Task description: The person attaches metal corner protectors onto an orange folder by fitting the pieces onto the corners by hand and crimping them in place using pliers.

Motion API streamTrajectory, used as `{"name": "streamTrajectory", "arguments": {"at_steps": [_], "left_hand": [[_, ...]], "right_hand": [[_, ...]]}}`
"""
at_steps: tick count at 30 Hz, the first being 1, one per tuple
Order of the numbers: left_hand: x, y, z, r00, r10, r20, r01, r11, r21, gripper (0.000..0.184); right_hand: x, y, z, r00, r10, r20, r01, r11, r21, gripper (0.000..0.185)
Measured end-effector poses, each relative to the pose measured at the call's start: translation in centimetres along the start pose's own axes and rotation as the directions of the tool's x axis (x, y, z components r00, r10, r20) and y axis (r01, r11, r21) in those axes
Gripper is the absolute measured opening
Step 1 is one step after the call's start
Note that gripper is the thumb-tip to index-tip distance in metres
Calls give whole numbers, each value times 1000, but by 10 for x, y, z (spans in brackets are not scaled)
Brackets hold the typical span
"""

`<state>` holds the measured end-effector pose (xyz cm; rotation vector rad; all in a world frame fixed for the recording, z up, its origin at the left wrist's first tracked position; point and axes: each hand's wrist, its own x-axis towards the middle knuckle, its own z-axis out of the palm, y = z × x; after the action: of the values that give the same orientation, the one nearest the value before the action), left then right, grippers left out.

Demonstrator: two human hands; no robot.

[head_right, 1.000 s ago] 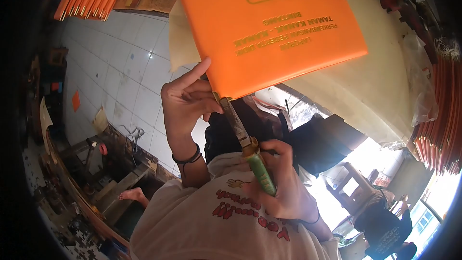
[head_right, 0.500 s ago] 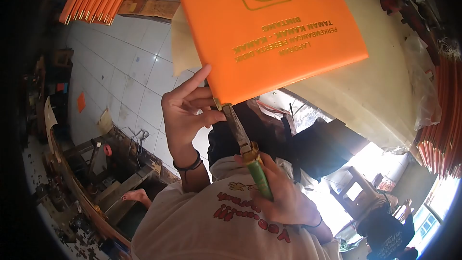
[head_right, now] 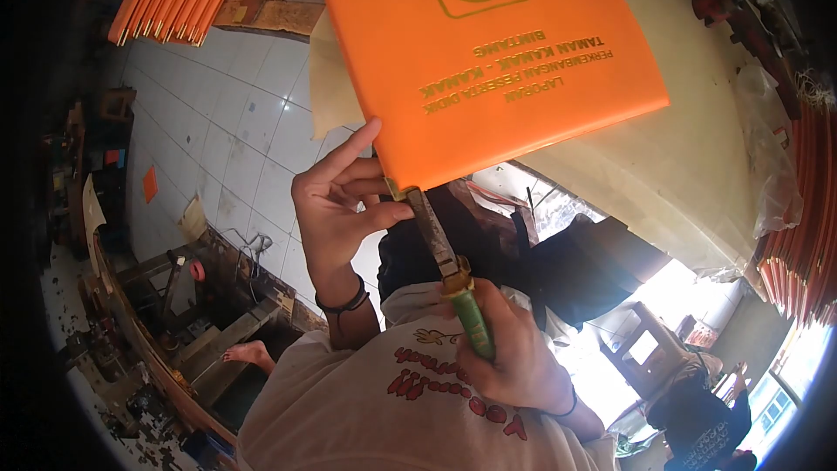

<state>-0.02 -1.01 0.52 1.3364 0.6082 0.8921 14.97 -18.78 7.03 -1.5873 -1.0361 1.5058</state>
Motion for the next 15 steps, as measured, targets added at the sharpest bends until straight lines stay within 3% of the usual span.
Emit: {"name": "streamTrajectory", "arguments": {"at_steps": [2, 8, 11, 15], "left_hand": [[0, -1, 0, 1000, 10, 5, -10, 1000, 18, 76], [0, -2, 0, 1000, -5, -5, 5, 1000, -18, 74], [-1, -1, 1, 1000, -4, -14, 4, 1000, 1, 75], [-1, -1, 1, 1000, -15, -18, 15, 1000, 4, 74]], "right_hand": [[0, 5, -3, 998, -49, 26, 50, 998, -48, 46], [-1, -1, -4, 992, 117, -39, -116, 992, 44, 34], [0, 8, 0, 996, -42, -85, 43, 999, 17, 36], [1, 11, -8, 999, 37, 13, -38, 998, 54, 37]]}}
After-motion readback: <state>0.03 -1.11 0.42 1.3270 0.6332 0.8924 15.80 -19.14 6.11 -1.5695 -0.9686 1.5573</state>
